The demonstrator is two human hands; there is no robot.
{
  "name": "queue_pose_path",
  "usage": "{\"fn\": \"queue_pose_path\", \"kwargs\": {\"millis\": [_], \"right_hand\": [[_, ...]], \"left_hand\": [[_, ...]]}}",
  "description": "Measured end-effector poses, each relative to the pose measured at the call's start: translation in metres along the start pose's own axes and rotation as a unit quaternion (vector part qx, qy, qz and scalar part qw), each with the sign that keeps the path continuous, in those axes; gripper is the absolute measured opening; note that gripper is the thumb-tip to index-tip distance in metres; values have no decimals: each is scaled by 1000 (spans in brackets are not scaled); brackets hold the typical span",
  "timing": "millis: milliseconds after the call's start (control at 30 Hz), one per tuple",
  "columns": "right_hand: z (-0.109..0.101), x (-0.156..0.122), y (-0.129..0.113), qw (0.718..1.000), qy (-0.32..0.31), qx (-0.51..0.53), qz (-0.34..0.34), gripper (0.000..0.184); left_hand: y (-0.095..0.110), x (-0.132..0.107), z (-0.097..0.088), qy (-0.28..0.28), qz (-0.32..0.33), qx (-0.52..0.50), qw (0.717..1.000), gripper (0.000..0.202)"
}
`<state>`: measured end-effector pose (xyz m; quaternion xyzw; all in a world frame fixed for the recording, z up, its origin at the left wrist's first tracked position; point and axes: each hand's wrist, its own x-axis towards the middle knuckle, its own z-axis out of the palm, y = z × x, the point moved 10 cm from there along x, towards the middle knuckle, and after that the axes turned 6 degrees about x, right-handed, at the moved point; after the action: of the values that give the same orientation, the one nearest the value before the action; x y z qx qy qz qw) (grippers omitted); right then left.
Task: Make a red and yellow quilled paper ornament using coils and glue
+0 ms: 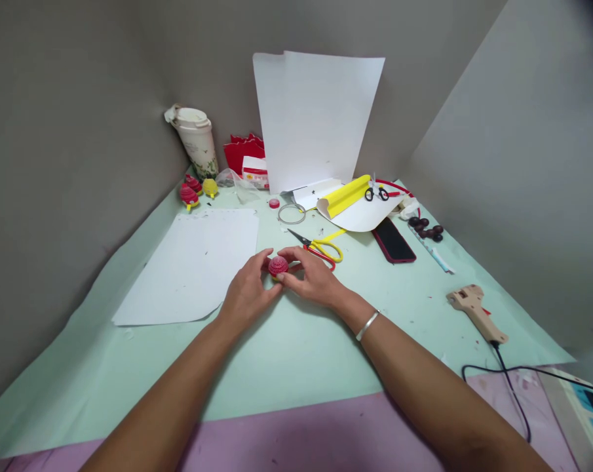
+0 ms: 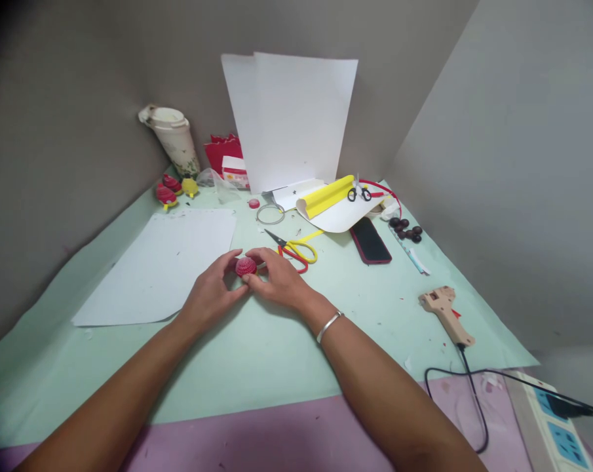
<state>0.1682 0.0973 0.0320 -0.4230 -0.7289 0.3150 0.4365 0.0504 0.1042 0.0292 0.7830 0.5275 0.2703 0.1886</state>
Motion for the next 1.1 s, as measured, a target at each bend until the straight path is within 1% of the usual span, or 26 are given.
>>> {"fn": "queue_pose_path", "kwargs": {"millis": [67, 133, 267, 433, 633, 867, 1000, 1100], "right_hand": [[1, 0, -1, 1000, -5, 6, 0, 36], [1, 0, -2, 1000, -8, 7, 3, 36], [-1, -1, 0, 1000, -4, 0, 5, 38], [1, -1, 2, 1000, -11, -3, -2, 40], [4, -1, 4, 1000, -18, -5, 11, 44], [5, -2, 0, 1000, -26, -5, -7, 39], [4, -3, 1, 1000, -26, -12, -2, 41], [4, -2, -3, 999, -17, -26, -16, 42]], "left_hand": [[0, 0, 3, -20, -1, 7, 1000, 56], [-2, 0, 5, -28, -7, 9, 1000, 56], [-6, 0, 3, -11, -20, -4, 1000, 54], [-8, 1, 0, 11, -11, 6, 1000, 52], [-3, 1, 3, -1, 17, 31, 999, 37], [-3, -1, 1, -2, 11, 9, 1000, 42], [-8, -2, 1, -3, -13, -9, 1000, 44], [-7, -3, -1, -1, -17, -18, 1000, 42]]}}
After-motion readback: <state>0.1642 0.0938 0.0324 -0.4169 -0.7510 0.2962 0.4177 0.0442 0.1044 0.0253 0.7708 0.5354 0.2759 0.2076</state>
